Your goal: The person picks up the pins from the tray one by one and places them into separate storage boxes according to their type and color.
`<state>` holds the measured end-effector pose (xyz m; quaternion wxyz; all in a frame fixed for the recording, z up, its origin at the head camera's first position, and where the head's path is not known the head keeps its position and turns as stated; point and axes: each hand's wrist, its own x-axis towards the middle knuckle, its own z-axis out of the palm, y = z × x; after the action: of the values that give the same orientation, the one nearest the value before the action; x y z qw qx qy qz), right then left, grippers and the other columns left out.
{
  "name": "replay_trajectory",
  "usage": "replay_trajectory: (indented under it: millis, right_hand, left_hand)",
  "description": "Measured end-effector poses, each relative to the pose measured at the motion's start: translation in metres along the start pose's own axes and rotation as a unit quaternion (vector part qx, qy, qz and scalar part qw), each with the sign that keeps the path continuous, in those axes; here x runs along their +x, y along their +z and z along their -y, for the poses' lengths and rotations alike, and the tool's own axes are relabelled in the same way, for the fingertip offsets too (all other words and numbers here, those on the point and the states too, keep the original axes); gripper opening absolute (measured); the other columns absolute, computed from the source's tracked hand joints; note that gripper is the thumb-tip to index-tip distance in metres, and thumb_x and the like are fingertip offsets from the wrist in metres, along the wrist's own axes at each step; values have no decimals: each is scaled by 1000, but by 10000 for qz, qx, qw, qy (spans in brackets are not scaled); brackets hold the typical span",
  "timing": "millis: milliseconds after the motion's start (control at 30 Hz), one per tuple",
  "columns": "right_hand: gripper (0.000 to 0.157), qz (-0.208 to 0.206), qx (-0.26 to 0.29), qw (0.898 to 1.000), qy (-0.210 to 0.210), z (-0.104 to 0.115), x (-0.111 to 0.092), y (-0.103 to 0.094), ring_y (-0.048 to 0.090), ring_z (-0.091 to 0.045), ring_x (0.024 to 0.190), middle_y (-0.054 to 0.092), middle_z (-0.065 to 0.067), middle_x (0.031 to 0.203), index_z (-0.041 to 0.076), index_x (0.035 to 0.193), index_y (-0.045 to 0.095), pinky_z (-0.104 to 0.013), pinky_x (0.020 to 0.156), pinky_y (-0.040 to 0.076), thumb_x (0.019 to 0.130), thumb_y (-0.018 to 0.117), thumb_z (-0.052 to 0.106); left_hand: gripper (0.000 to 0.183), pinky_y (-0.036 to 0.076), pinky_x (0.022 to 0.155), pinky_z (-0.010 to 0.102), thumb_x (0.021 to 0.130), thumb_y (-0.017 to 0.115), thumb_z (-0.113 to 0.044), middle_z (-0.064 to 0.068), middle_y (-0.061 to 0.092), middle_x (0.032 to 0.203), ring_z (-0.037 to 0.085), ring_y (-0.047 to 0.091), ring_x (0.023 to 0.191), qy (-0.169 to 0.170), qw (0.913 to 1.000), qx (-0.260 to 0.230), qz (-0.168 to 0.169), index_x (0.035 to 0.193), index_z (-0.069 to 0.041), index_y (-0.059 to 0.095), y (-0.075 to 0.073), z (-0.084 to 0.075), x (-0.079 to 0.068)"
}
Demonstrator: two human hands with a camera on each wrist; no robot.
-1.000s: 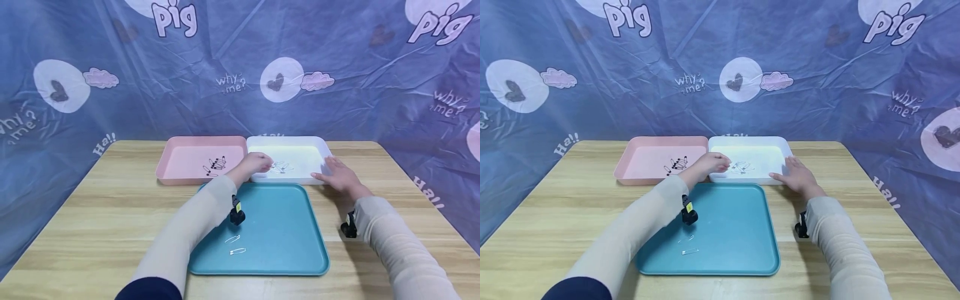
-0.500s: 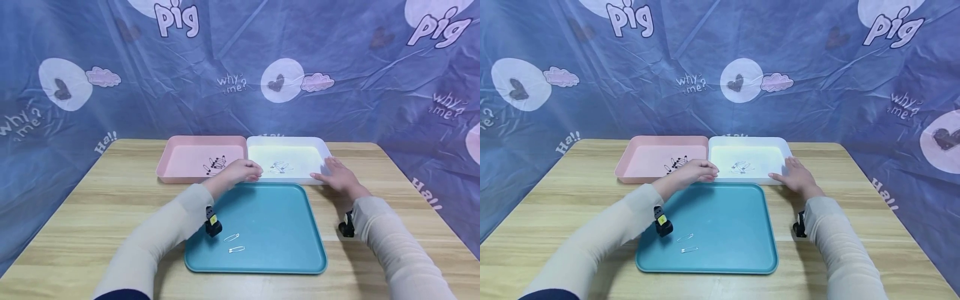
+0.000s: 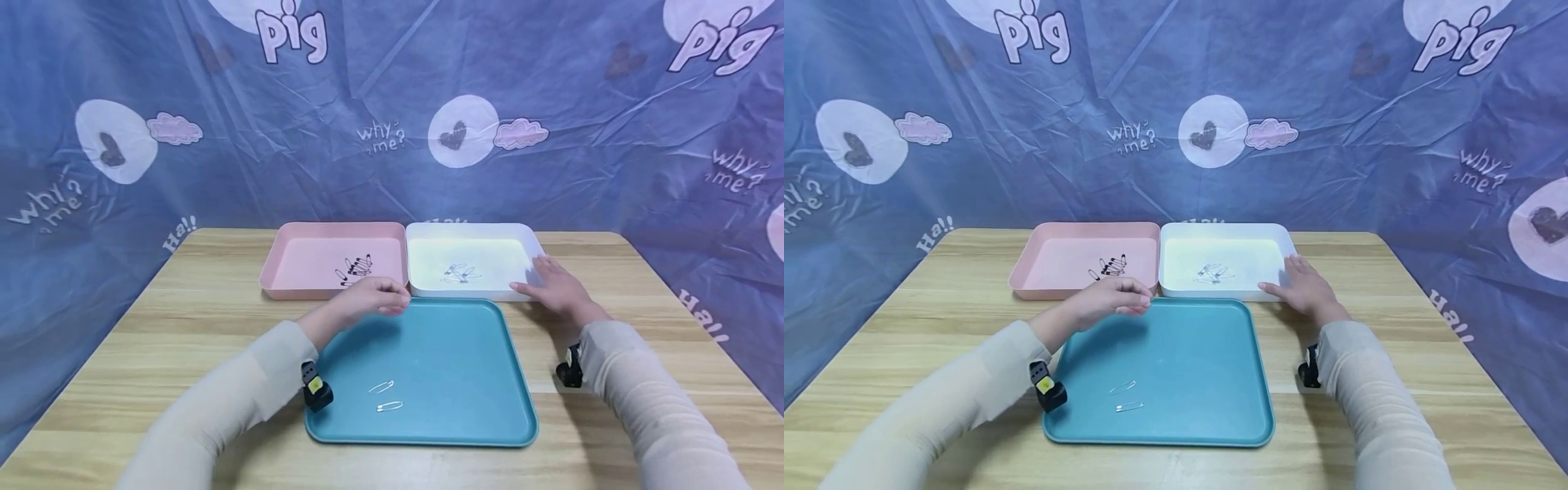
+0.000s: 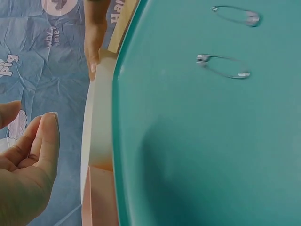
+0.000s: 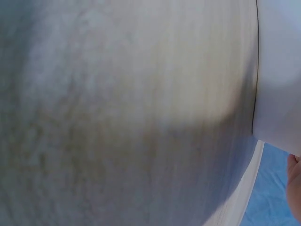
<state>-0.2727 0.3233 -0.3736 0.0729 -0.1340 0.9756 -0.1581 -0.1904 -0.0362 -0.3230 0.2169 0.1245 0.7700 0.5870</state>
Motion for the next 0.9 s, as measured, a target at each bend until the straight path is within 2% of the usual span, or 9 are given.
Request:
replay_trajectory:
  millis: [167, 333, 700, 900]
  right_hand:
    - [95, 10, 16, 10000, -23, 0, -1, 0, -1, -42, 125, 2, -30, 137, -10, 133, 5, -52, 99, 3, 80, 38, 62]
    - [95, 6, 40, 10000, 17, 2, -2, -1, -2, -42, 125, 1, -29, 137, -9, 134, 4, -53, 98, 3, 80, 37, 62]
    - [96, -13, 125, 9999, 33, 2, -3, -2, -2, -42, 125, 1, -30, 137, -11, 133, 4, -53, 98, 4, 80, 39, 62]
    - [97, -28, 237, 9997, 41, 1, 0, 0, -3, -41, 125, -1, -29, 137, -11, 133, 2, -53, 98, 2, 79, 40, 61]
  left_hand:
    - [30, 45, 79, 29, 82, 59, -17, 13, 59, 93, 23, 58, 89, -98, 9999, 132, 46, 103, 4, 56, -3, 8, -14]
    - [29, 45, 79, 30, 81, 59, -19, 13, 60, 93, 24, 58, 88, -263, 9993, 229, 131, 102, 1, 57, -4, 17, -23]
    - [28, 47, 74, 29, 80, 59, -16, 11, 60, 87, 22, 59, 84, -418, 9980, 227, 422, 99, 5, 56, -2, 38, -34]
    - [28, 47, 74, 30, 79, 60, -15, 10, 61, 86, 21, 59, 82, -666, 9963, 85, 540, 98, 6, 56, -2, 44, -41]
